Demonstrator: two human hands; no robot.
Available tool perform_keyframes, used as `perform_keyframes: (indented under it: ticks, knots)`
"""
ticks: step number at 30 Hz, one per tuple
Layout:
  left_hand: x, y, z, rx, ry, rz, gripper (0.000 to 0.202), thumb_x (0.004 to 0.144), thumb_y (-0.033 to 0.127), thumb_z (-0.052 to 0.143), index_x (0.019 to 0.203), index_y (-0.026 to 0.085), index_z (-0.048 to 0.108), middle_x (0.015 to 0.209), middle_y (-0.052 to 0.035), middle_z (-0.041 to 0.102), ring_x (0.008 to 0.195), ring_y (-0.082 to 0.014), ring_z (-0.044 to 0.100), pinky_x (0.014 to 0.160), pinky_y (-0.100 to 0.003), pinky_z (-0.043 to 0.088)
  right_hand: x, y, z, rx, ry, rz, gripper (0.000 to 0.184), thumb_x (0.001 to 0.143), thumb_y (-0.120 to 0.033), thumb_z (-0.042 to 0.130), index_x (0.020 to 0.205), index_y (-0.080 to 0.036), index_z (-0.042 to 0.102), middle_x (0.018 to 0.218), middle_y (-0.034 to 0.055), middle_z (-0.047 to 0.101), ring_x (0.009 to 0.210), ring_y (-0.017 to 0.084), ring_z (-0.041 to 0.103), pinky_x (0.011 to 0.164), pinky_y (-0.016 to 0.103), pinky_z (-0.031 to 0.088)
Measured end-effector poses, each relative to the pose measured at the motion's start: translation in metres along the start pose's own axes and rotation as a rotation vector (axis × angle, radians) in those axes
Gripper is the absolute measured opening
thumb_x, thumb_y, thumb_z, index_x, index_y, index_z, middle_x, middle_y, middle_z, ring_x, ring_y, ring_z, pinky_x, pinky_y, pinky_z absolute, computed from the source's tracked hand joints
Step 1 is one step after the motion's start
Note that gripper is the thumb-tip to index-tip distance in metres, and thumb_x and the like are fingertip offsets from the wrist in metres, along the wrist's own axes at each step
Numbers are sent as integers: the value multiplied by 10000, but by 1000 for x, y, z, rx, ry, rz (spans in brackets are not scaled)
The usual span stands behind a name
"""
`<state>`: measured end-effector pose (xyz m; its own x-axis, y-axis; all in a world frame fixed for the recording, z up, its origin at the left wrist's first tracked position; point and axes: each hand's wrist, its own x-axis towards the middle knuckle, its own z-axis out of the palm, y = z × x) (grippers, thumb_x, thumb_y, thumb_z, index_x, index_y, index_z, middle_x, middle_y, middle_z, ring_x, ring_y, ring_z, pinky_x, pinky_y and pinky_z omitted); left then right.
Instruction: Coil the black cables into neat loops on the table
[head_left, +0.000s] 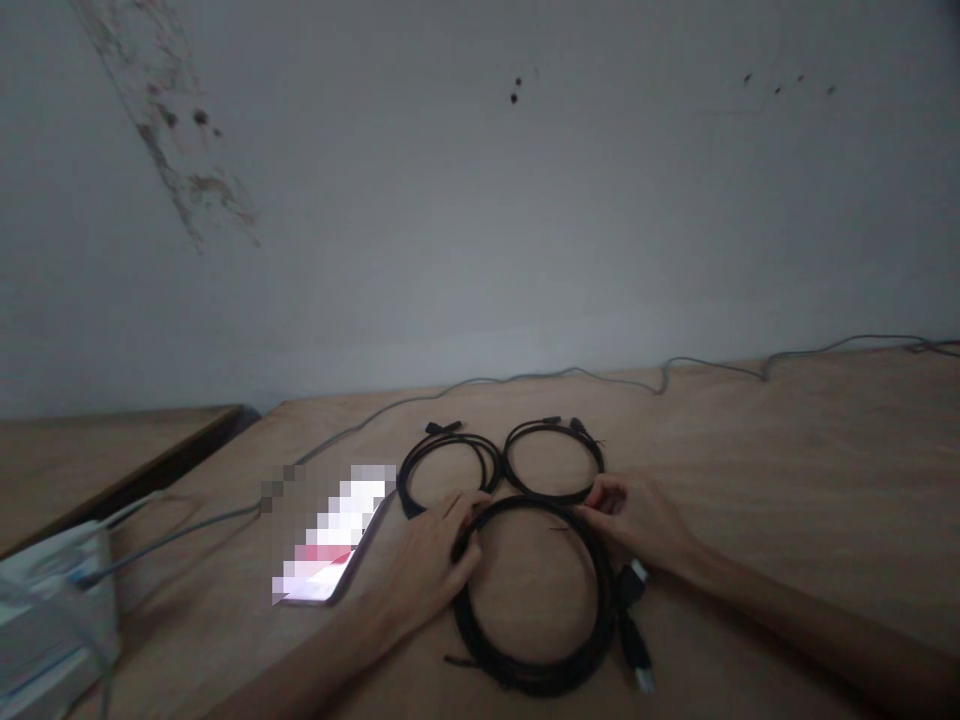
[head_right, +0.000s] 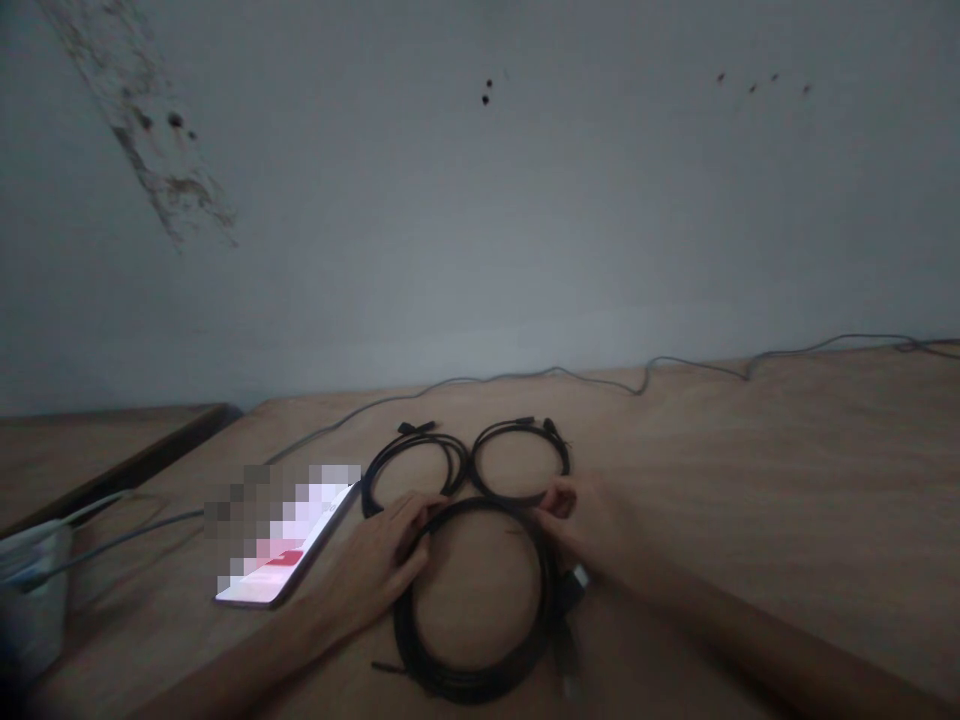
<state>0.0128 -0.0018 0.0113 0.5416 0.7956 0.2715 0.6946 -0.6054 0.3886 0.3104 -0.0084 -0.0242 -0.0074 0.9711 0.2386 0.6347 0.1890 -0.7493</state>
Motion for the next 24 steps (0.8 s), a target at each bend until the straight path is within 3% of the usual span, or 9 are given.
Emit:
perform_keyframes:
  ticks: [5,11,17,24]
  knots:
    - [-1,-9,6,83,-29,51,473,902,188,490,1365,258,562,1281,-75,647,1174,-262,616,1012,-422,495,2,2,0,-5,-49,-14,293,845,-479,701,764,-198,712,644,13,700,568,155,628,481,220,396]
    - [-3,-16,8,186,-78,7,487,933,236,513,1414,280,570,1401,-115,586,1263,-324,581,1063,-516,468,2,1,-1,-26,-62,-58,330,871,-506,680,776,-195,732,662,28,708,584,163,637,499,228,420]
    - [-2,-11,6,170,-96,-12,498,928,231,524,1420,282,583,1397,-124,583,1202,-330,628,1037,-519,495,0,-9,-7,-90,-80,-64,361,895,-536,650,784,-209,756,672,31,724,603,182,655,511,247,432]
    - [-2,-6,6,183,-106,-34,501,918,202,520,1413,244,593,1407,-141,584,1240,-339,606,1064,-534,475,4,-4,-9,-123,-150,-223,234,923,-420,652,874,-232,782,824,38,764,733,202,685,649,279,491]
